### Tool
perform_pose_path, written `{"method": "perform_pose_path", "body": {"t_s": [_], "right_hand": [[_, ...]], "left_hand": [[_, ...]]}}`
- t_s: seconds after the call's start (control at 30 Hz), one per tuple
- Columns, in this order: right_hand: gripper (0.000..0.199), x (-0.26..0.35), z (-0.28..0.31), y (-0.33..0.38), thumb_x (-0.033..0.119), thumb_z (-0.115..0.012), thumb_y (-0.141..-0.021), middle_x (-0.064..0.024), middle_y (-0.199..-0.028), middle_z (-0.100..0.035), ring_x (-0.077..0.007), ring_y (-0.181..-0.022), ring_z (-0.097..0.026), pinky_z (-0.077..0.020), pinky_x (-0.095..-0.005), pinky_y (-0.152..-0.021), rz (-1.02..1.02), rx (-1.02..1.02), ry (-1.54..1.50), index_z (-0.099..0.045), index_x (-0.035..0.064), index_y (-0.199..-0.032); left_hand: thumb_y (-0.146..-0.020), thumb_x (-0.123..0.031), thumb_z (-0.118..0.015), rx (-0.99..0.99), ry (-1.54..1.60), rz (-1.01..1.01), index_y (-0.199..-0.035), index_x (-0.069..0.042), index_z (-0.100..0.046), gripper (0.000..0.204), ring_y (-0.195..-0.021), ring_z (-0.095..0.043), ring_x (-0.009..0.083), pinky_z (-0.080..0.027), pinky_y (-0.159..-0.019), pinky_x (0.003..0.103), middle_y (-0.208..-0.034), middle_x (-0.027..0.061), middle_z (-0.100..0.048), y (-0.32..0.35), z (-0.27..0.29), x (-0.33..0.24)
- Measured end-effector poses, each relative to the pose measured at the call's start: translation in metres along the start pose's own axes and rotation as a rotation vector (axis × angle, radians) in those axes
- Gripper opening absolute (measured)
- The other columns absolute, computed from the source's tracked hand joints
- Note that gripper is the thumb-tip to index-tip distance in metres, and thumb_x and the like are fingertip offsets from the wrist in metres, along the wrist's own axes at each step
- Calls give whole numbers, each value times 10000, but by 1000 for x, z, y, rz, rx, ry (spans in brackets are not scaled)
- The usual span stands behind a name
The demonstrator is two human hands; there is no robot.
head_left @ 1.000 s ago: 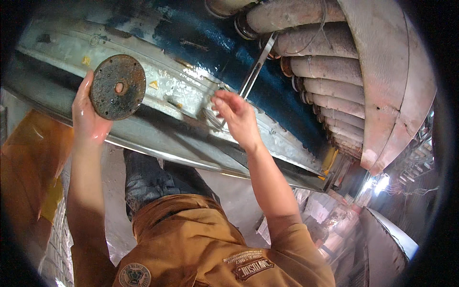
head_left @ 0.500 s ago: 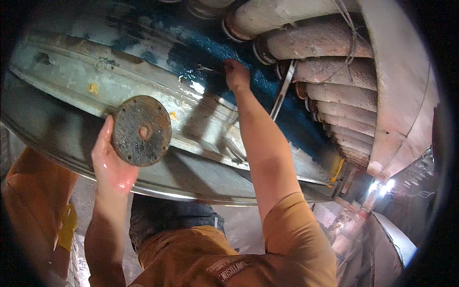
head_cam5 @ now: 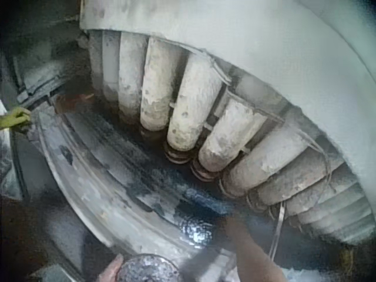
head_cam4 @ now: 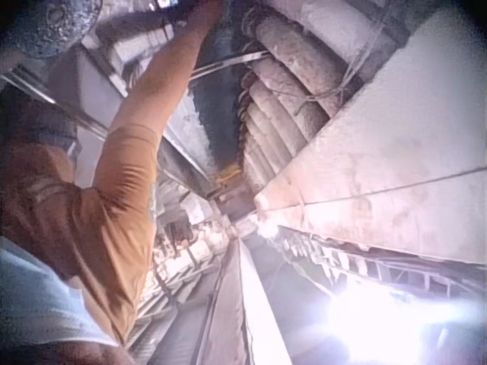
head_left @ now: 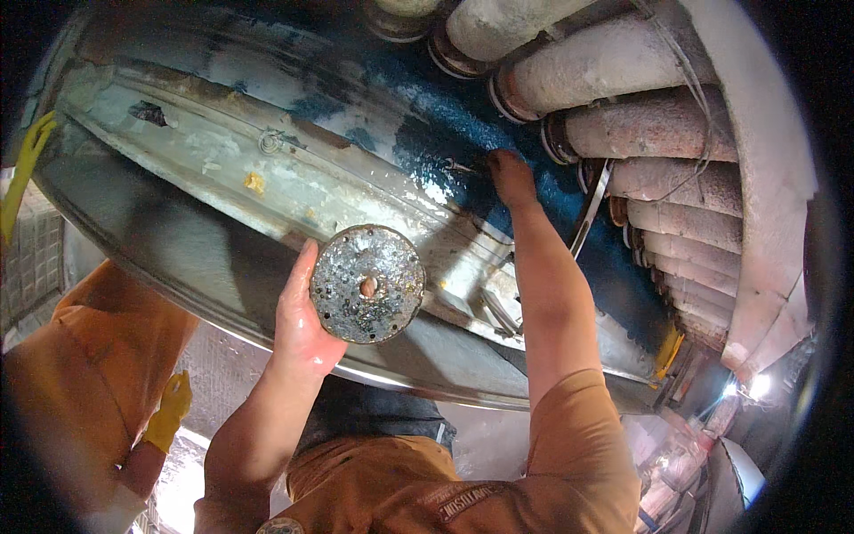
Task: The person removes a circular metal cap from a pipe, scrapes residue from it with a tool, and wipes it with a cloth. The person then reattaches the cap to the pipe and tightens it by hand.
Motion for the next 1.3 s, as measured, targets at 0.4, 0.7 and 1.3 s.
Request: {"method": "perform_pose_path", "body": {"t_s": [0.4,0.7,1.3], "right_hand": [[150,126,131,126,85,-677,-867,-2,-835,-644,-70,-700,-561,-479,-226,-659,-220,12,-1303,-649,18,-998],[219,188,147,169,35,-658,-887,3,-904,-632,-80,-800,-597,-511,-236,-738,-141,175,-1436,-623,10,-1101],[183,223,153,155,97,-696,-849,-139,-902,-699,-211,-811,-694,-552,-302,-695,163,1,-876,-672,16,-1012]], "left_hand": [[-979,-389,-409,144,-24,-14,-1182,3,-596,479,-1059,-625,290,-476,-948,447,-1153,149,-649,7,-2,-2],[-974,-401,-401,175,-55,-13,-1178,6,-593,494,-1065,-620,293,-468,-962,452,-1159,156,-645,2,-1,1],[-990,-365,-421,216,-126,-48,-1167,-2,-597,441,-1021,-629,219,-480,-916,366,-1116,117,-658,3,1,2]]}}
Point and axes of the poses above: each hand's wrist, its own y-axis away from the middle knuckle, its own z-axis out of the back of the hand, x = y × z, the point moved 1 cm from there along -y, towards the middle knuckle
